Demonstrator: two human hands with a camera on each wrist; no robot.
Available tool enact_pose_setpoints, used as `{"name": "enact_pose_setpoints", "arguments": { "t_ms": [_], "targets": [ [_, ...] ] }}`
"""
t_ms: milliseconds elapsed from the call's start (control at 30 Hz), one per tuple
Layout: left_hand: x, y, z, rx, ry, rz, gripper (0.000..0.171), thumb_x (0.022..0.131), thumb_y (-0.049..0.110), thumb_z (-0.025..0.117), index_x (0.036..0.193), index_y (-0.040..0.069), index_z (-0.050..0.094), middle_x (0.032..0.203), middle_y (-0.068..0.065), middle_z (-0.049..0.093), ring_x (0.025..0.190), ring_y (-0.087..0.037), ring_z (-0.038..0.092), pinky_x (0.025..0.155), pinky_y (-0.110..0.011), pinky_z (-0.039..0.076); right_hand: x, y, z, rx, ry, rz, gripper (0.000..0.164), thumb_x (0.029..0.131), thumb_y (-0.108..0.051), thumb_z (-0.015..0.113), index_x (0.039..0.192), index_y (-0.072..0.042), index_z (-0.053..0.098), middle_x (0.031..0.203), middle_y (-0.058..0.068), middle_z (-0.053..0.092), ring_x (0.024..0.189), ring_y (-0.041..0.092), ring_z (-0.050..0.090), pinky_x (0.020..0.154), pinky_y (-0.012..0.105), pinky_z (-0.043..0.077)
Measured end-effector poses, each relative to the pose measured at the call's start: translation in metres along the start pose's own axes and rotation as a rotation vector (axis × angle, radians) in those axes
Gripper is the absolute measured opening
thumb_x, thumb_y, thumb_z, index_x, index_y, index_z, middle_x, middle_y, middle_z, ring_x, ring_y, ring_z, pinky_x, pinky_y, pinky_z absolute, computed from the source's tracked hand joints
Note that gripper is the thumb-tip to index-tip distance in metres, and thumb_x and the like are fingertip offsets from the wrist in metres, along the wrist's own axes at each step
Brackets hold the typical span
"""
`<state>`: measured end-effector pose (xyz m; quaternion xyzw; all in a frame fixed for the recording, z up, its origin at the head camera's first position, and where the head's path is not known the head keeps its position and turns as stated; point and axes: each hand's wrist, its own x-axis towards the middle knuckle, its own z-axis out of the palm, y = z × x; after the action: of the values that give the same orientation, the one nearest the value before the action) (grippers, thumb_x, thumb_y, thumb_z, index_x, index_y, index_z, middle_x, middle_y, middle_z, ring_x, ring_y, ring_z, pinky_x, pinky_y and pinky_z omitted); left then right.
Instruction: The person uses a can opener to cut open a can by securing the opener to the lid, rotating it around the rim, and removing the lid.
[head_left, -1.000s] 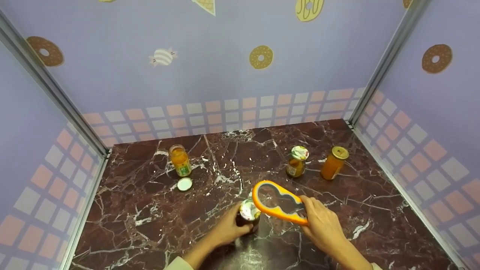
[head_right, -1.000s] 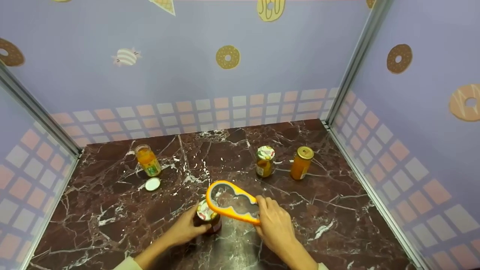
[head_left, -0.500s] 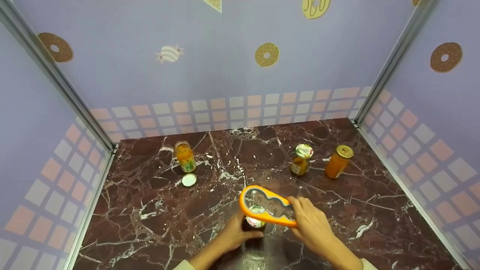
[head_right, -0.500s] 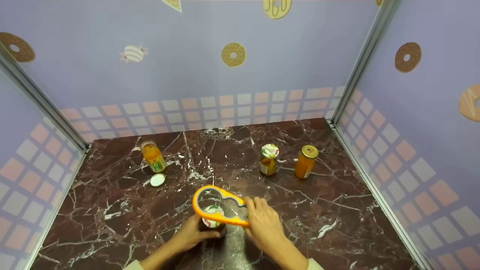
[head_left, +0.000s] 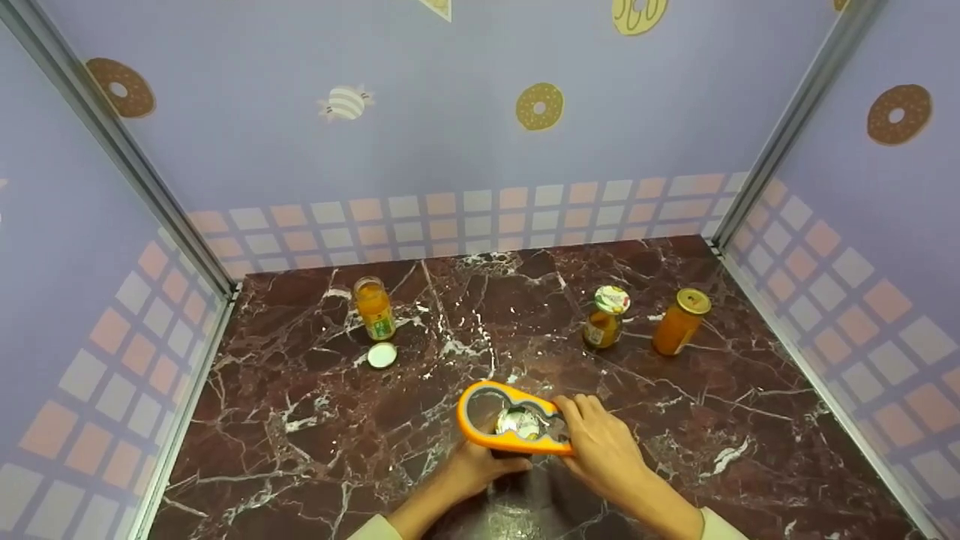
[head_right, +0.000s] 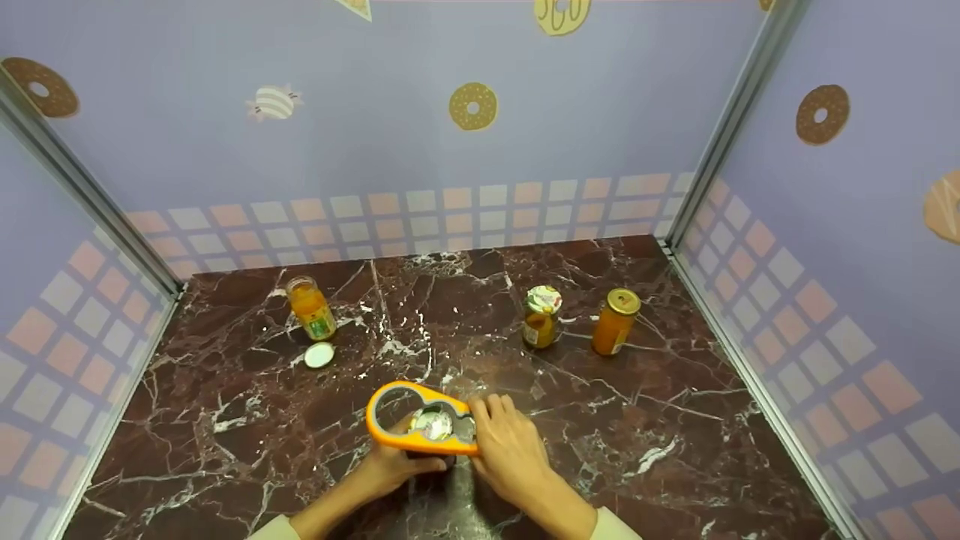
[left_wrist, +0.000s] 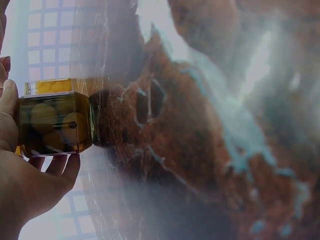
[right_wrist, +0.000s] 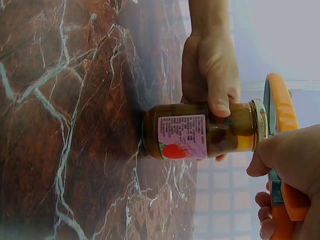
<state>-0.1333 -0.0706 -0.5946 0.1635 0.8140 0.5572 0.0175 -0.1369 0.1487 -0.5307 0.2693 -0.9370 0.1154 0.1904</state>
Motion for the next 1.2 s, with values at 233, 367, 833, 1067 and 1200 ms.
{"name": "enact_pose_setpoints", "arguments": {
  "t_ms": [233,367,833,1067,1200],
  "targets": [
    [-0.002,0.018,-0.002,-0.033,-0.014,0.032,0.069,0.07,0.019,0.082,0.128,0.002,0.048,0.118,-0.01,0.058,0.109,-0.021,0.054,0.096,-0.034,0.041,0.001,-0.002,0.003,-0.009,0.005,-0.03,0.063,0.059,-0.02,0.074,0.118,-0.009,0.054,0.092,0.002,0.049,0.084,0.02,0.049,0.055,0.036,0.048],
    [-0.003,0.033,-0.008,-0.043,-0.031,0.072,0.062,0.072,0.013,0.08,0.125,-0.001,0.051,0.117,-0.011,0.059,0.109,-0.02,0.054,0.095,-0.033,0.042,0.002,-0.002,0.003,-0.033,0.003,-0.059,0.064,0.058,-0.02,0.074,0.117,-0.009,0.053,0.089,0.002,0.046,0.081,0.021,0.049,0.055,0.035,0.047],
    [-0.002,0.022,-0.005,-0.105,-0.047,0.033,0.064,0.074,0.024,0.079,0.128,0.005,0.05,0.121,-0.002,0.058,0.112,-0.015,0.052,0.099,-0.032,0.039,0.01,-0.011,-0.001,-0.126,-0.106,-0.089,0.07,0.061,-0.016,0.077,0.123,-0.005,0.046,0.084,0.005,0.043,0.072,0.024,0.047,0.054,0.036,0.043],
    [0.001,0.001,-0.001,-0.003,-0.047,0.09,0.06,0.075,0.028,0.078,0.127,0.01,0.053,0.122,0.001,0.058,0.113,-0.013,0.052,0.1,-0.033,0.037,0.016,-0.017,-0.01,-0.19,-0.226,-0.12,0.082,0.067,-0.015,0.074,0.139,-0.002,0.036,0.1,0.01,0.051,0.082,0.025,0.048,0.065,0.038,0.042],
    [0.001,0.002,-0.003,0.057,-0.045,0.096,0.062,0.076,0.036,0.075,0.127,0.009,0.054,0.122,0.0,0.058,0.114,-0.014,0.052,0.1,-0.034,0.038,0.02,-0.021,-0.017,-0.199,-0.327,-0.11,0.089,0.066,-0.014,0.077,0.141,-0.001,0.031,0.116,0.014,0.052,0.094,0.029,0.05,0.072,0.046,0.042]
  ]
}}
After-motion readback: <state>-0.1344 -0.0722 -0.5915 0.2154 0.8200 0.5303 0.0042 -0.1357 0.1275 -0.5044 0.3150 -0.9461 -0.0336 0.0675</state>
